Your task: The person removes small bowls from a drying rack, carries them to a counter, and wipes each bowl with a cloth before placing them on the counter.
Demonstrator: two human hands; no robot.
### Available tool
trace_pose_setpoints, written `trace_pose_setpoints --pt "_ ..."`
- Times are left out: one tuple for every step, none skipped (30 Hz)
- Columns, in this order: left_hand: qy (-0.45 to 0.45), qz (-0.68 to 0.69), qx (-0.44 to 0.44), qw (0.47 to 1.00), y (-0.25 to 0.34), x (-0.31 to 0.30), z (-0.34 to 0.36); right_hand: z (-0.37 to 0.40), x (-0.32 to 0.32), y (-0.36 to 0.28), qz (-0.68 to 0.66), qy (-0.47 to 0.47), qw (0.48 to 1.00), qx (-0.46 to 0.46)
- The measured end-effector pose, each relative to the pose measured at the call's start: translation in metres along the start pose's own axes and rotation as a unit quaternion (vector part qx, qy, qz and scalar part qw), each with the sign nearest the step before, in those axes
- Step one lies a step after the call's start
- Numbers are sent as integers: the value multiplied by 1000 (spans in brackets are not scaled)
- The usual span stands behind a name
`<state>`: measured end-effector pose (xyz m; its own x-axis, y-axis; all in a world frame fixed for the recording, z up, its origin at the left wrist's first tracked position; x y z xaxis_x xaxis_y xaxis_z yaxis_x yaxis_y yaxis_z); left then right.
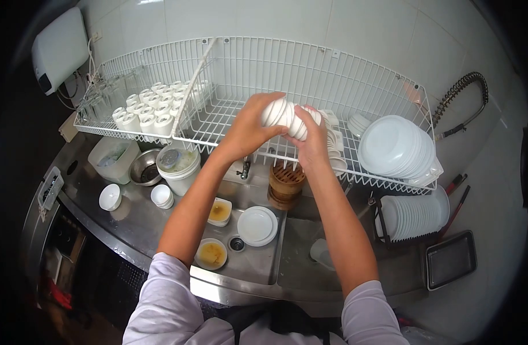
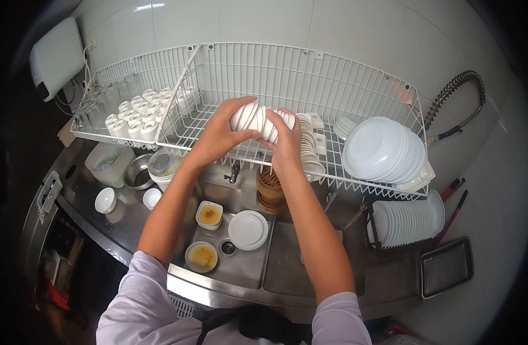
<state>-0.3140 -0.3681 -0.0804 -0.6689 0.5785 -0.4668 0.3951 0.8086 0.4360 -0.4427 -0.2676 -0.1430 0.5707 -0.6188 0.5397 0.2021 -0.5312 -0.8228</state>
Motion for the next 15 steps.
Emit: trace_pose_setpoints --pt "0 6 -7 1000 -4 1 -1 -2 -1 2 -10 -11 1000 2" --pt "1 11 -14 1000 -8 2 -1 -3 0 3 -21 -23 1000 4" --pt "15 45 -41 998 -19 4 1 -2 1 2 -12 -24 1000 0" --pt "30 79 -68 994 -30 8 5 0 2 2 -3 -26 1000 -4" --pt "43 113 -95 988 -41 13 9 0 3 2 5 -27 1000 -8" --pt "47 96 -103 989 -39 16 13 1 5 1 20 -25 999 -12" --pt "60 94 -111 988 -39 18 16 2 5 0 33 -19 999 -20" --pt "72 93 -120 986 -39 20 19 5 6 0 47 -13 998 -27" --pt "84 92 -130 984 -39 23 23 9 7 -1 60 -6 998 -34" --pt "103 85 -117 984 -35 21 26 12 8 -2 91 4 994 -53" --pt "126 126 -139 974 -37 20 34 14 11 -3 122 11 990 -74" --pt "154 166 -158 961 -34 18 42 15 17 -5 152 14 984 -95" --pt "184 204 -175 945 -26 12 51 28 35 -21 220 -8 967 -132" --pt "208 238 -186 930 -13 5 65 47 50 -40 285 -32 943 -169" --pt "241 297 -191 904 3 -1 79 67 66 -55 347 -56 914 -204"
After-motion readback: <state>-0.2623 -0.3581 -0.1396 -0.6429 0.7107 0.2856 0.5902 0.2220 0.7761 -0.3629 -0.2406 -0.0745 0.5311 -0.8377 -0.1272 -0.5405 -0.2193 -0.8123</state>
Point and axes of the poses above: each hand's wrist, its own z-axis away from the middle knuckle, its own x-axis out of the palm, y = z × x, the point moved 9 cm from there along -z, towards the middle knuckle, and after that the axes turned 4 degrees about x, right-handed, at the moved point
